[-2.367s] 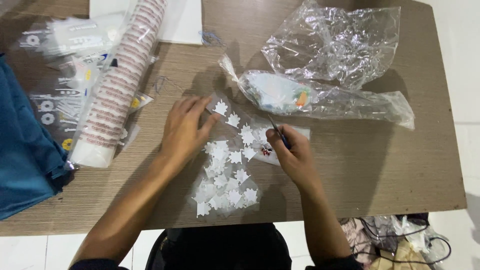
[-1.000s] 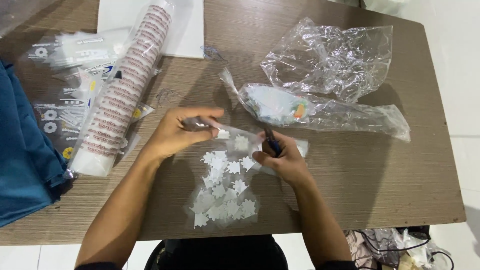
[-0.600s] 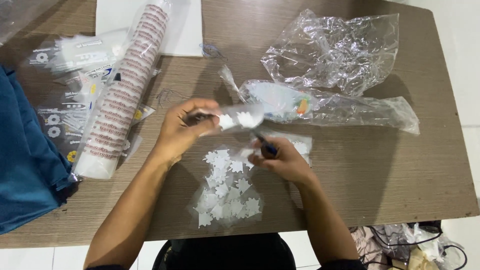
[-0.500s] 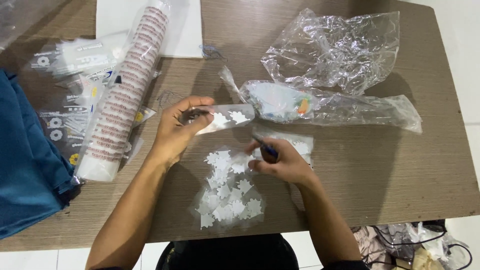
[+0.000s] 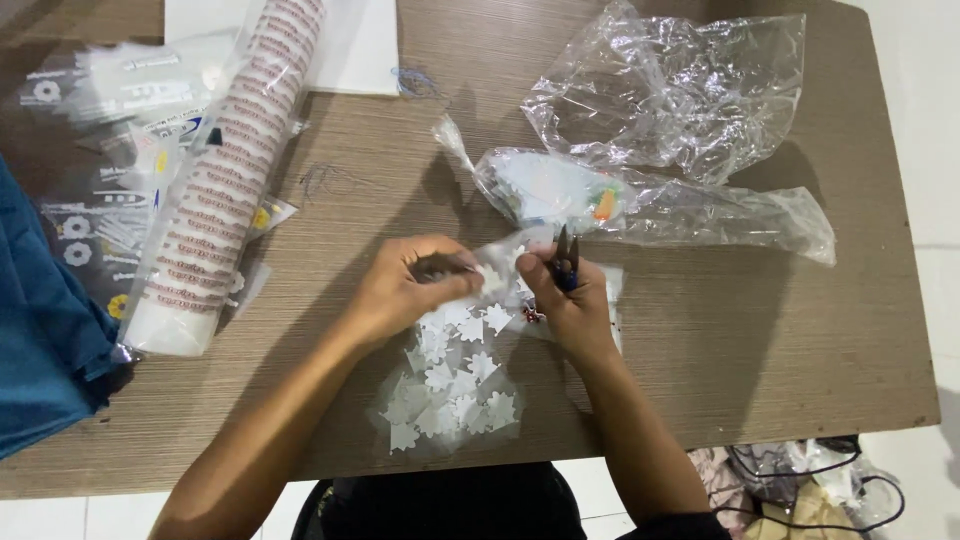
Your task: Using thread snips to precisely cut and separate small white labels from a plastic backing sheet on a work table.
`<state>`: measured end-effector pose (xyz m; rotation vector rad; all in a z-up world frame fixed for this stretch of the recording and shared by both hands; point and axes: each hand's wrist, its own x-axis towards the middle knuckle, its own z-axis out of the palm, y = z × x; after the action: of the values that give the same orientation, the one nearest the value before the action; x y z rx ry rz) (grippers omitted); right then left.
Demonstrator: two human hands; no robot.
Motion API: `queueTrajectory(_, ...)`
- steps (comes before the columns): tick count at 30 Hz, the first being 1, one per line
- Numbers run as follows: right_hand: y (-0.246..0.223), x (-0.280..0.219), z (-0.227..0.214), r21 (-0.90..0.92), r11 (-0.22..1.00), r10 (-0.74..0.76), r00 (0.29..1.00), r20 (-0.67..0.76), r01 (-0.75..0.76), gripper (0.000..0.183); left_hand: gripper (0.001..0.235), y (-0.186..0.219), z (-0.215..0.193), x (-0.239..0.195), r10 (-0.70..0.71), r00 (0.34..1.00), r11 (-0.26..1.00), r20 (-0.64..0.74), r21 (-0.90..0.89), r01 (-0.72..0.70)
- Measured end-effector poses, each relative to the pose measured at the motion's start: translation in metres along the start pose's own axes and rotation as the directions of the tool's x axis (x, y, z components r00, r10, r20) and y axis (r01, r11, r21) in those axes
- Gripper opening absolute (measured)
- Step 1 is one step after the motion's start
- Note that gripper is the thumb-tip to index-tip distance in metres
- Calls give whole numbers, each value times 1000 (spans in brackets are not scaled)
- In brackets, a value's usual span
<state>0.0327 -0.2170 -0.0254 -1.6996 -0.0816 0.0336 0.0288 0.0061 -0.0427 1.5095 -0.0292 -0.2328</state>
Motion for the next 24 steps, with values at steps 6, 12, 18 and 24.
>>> queueTrajectory(6,-18,0,9,-23,998,49,997,-56,-50,17,22,25,-10,-5,35,999,989,-30,144,-30)
queueTrajectory(12,-10,0,8,7,999,36,998,-60,-36,19,18,29,1,-5,58,997,985,53,159,-66)
queueTrajectory(18,-4,-5,6,180,922,338,939,57,-343,49,15,20,4,-6,-64,970,996,-235,-74,48)
queueTrajectory(24,2,-9,9,2,944,319,914,249,-330,43,27,28,4,3,-74,924,997,-374,-59,56)
